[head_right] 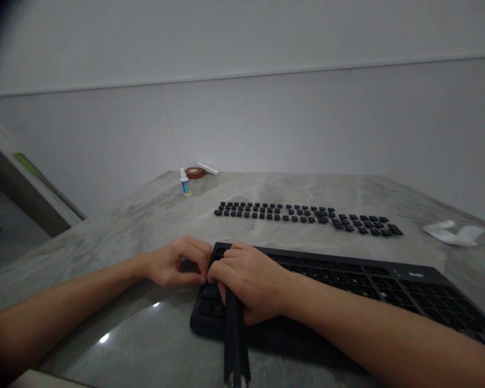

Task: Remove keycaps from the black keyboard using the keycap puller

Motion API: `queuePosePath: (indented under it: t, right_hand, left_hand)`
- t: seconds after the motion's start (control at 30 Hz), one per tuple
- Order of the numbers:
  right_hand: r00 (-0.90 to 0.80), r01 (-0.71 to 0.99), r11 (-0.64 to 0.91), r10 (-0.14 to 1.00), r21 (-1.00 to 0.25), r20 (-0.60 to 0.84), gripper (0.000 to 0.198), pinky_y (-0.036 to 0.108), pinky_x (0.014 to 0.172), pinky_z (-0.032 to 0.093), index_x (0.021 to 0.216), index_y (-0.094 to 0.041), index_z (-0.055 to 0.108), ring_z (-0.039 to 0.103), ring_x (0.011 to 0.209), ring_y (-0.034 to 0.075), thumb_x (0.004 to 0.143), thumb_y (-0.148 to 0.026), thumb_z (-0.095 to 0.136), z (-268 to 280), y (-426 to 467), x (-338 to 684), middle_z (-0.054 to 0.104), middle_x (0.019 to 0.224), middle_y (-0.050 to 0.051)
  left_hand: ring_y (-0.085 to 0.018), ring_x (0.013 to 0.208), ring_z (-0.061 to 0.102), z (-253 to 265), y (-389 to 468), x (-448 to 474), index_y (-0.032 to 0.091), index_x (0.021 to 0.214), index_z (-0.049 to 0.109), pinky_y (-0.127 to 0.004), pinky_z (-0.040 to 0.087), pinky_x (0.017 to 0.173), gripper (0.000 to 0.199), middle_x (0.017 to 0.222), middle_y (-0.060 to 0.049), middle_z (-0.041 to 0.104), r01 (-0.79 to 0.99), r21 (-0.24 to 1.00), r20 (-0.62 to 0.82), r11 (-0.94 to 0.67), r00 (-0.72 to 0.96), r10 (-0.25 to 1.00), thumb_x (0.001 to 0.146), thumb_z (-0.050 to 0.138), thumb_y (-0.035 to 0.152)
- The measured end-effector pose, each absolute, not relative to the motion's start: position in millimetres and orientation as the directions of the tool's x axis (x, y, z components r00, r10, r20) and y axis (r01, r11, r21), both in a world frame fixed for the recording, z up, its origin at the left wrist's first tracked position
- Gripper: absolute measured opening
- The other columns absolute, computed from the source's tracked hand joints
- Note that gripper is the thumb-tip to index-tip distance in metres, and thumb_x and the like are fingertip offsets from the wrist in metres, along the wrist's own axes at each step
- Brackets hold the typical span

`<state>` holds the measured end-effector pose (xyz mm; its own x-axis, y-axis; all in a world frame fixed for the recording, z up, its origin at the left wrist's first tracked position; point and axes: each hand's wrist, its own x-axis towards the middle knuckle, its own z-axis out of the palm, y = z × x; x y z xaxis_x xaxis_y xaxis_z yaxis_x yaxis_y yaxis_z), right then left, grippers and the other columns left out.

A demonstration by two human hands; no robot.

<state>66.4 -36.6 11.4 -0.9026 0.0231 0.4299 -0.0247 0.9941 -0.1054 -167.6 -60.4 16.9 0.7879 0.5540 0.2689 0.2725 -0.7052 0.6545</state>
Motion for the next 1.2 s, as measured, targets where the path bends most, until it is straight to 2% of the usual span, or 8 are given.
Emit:
queuePosePath:
  t: [0.17,0.37,0.67,0.83,1.03,1.2]
  right_hand:
    - [-0.912,-0.006,0.991,0.048,-0.130,0.407,0.018,0.031,0.067,0.035,0.091,-0.018,0.054,0.054,0.069,0.017,0.073,-0.013,0.055,10.7,-38.0,65.3,0.062,0.075,0.002]
    - [-0.937,0.010,0.989,0.062,-0.151,0.343,0.029,0.033,0.070,0.035,0.099,-0.017,0.051,0.057,0.069,0.019,0.070,-0.018,0.056,14.0,-42.7,63.5,0.064,0.076,0.003]
    - [-0.943,0.133,0.944,0.215,-0.302,0.255,0.040,0.032,0.070,0.038,0.101,-0.018,0.048,0.056,0.064,0.018,0.062,-0.012,0.057,14.6,-46.8,63.0,0.064,0.076,0.002]
    - [-0.919,0.178,0.942,0.262,-0.285,0.293,0.038,0.032,0.067,0.038,0.105,-0.017,0.051,0.055,0.062,0.018,0.067,-0.013,0.057,10.7,-46.3,61.6,0.063,0.074,0.001]
    - [-0.920,0.163,0.934,0.261,-0.317,0.293,0.029,0.030,0.067,0.038,0.091,-0.018,0.056,0.057,0.063,0.017,0.063,-0.010,0.061,11.5,-44.6,61.3,0.064,0.073,0.000]
    - [-0.904,0.198,0.917,0.307,-0.347,0.296,0.027,0.031,0.069,0.041,0.092,-0.018,0.060,0.059,0.064,0.018,0.065,-0.012,0.059,9.5,-43.1,61.9,0.067,0.077,0.002]
  left_hand:
    - [-0.014,0.071,0.060,19.1,-61.0,-167.5,0.015,0.076,0.064,-0.025,0.047,0.067,0.013,0.077,-0.007,0.067,0.280,0.633,0.270,-0.721,0.794,0.545,0.087,0.060,0.020]
    - [-0.012,0.064,0.054,14.6,-61.6,-167.5,0.015,0.072,0.061,-0.023,0.043,0.059,0.013,0.071,-0.004,0.059,0.301,0.615,0.260,-0.729,0.795,0.548,0.084,0.059,0.018]
    - [-0.011,0.064,0.052,12.0,-58.0,-168.4,0.013,0.075,0.063,-0.022,0.042,0.060,0.018,0.072,-0.003,0.061,0.335,0.638,0.237,-0.693,0.771,0.591,0.087,0.062,0.027]
    - [-0.009,0.061,0.047,11.9,-58.2,-167.4,0.012,0.078,0.060,-0.020,0.037,0.055,0.014,0.071,-0.001,0.056,0.365,0.710,0.179,-0.601,0.732,0.657,0.086,0.062,0.024]
    - [-0.012,0.070,0.057,16.7,-58.5,-165.9,0.012,0.089,0.067,-0.022,0.045,0.065,0.013,0.082,-0.005,0.067,0.363,0.722,0.148,-0.589,0.751,0.644,0.089,0.058,0.021]
    - [-0.013,0.076,0.061,19.0,-57.9,-164.4,0.013,0.091,0.071,-0.024,0.048,0.072,0.014,0.086,-0.006,0.070,0.396,0.709,0.129,-0.583,0.740,0.660,0.090,0.059,0.020]
